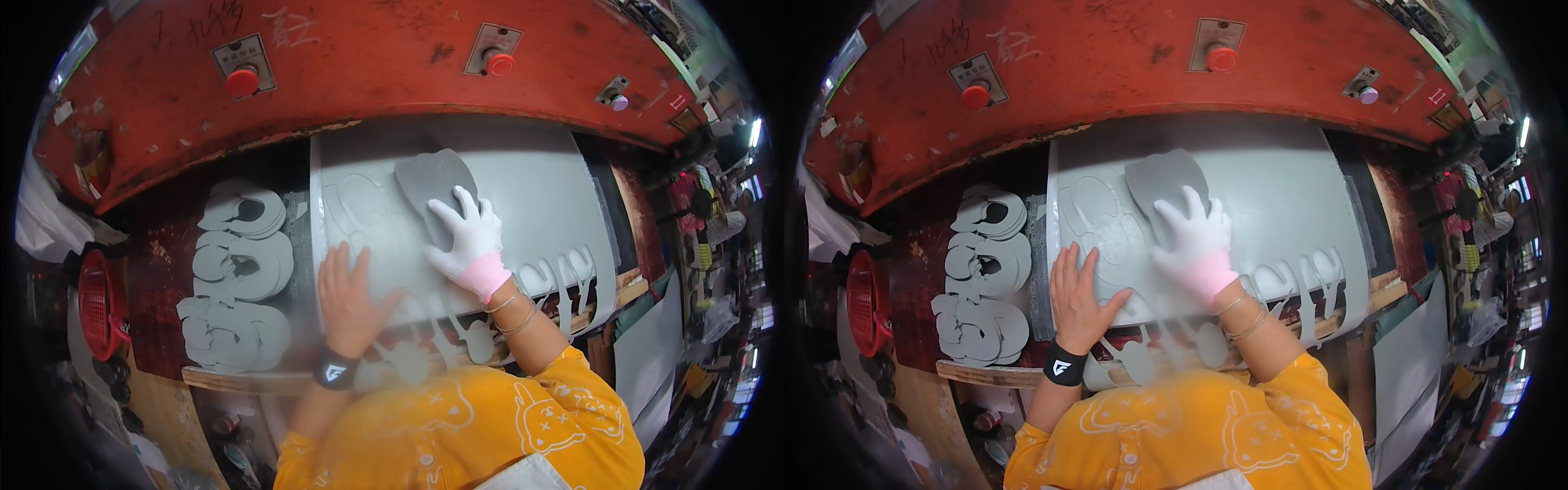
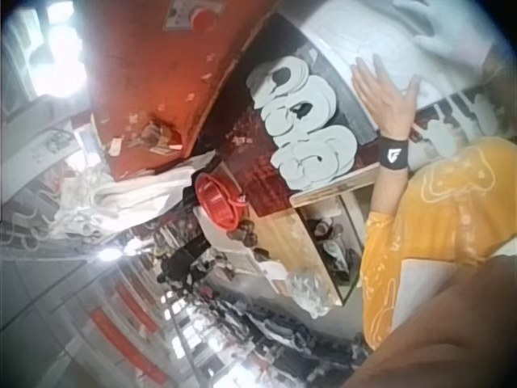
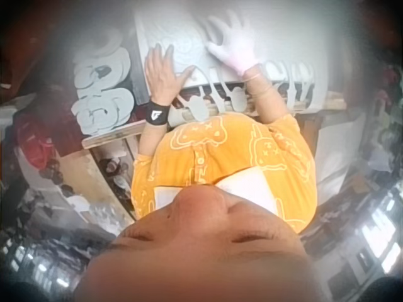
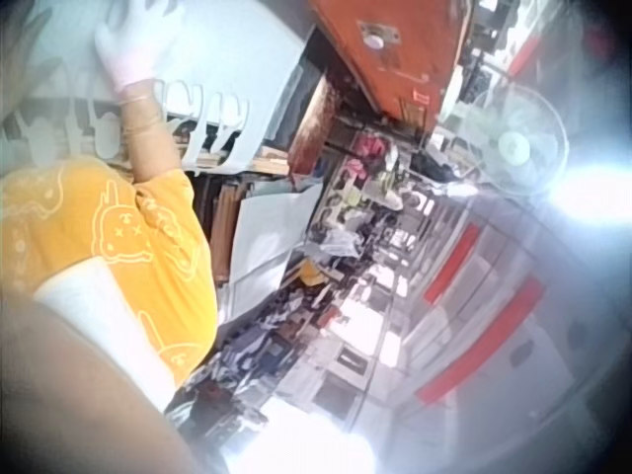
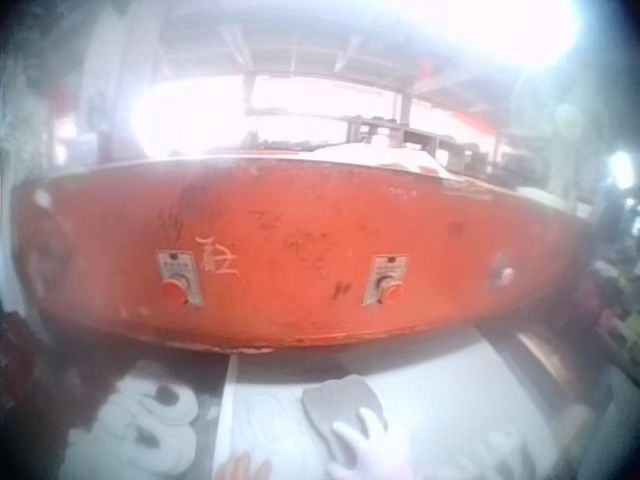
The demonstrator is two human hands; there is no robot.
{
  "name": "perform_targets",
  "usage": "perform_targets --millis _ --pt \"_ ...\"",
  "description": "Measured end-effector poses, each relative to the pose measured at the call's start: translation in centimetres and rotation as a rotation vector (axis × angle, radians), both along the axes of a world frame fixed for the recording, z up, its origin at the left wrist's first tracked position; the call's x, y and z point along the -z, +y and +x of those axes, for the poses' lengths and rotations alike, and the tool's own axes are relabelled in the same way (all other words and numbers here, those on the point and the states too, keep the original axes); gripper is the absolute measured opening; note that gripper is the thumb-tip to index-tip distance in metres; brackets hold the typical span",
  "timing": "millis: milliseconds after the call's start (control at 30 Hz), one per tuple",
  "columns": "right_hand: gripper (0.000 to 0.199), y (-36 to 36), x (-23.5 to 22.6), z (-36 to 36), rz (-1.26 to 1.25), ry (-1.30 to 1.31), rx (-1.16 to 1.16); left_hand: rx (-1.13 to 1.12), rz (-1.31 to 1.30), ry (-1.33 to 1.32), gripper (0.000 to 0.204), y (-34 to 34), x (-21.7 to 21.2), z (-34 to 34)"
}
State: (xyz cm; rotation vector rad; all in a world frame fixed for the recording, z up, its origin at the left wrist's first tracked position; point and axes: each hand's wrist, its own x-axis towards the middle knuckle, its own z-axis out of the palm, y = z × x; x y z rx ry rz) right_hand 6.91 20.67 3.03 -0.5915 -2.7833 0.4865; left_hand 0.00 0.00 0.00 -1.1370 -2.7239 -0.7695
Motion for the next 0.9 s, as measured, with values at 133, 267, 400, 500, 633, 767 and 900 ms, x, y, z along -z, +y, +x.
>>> perform_targets --millis 133,267,400,500,633,767,900 --pt "0.066 -0.1 0.1 -0.3 0.077 0.013 0.047 -0.002 0.011 -0.041 0.077 0.5 -0.1 0.0" --pt "0.062 -0.2 0.1 -1.2 0.049 0.008 0.063 -0.004 0.008 -0.038 0.076 0.5 -0.4 -0.9" --pt "0.063 1.4 -0.2 -1.9 -0.045 0.013 0.013 -0.010 0.058 0.014 0.064 1.5 -1.2 -1.8" --pt "0.063 6.7 0.0 -2.0 -0.195 0.198 -0.048 0.014 0.212 -0.144 0.042 1.9 -2.2 -1.9" --pt "0.060 17.8 -0.3 -1.8 -0.051 0.842 0.242 0.221 0.411 -0.706 0.009 2.5 -2.7 2.1" --pt "0.066 28.4 -3.2 -2.2 0.277 1.009 0.544 0.337 0.321 -0.236 0.015 5.7 -0.5 1.2" --pt "0.073 35.8 -5.1 -4.7 0.405 0.898 0.776 0.283 0.202 -0.280 0.022 7.2 0.6 -1.6"
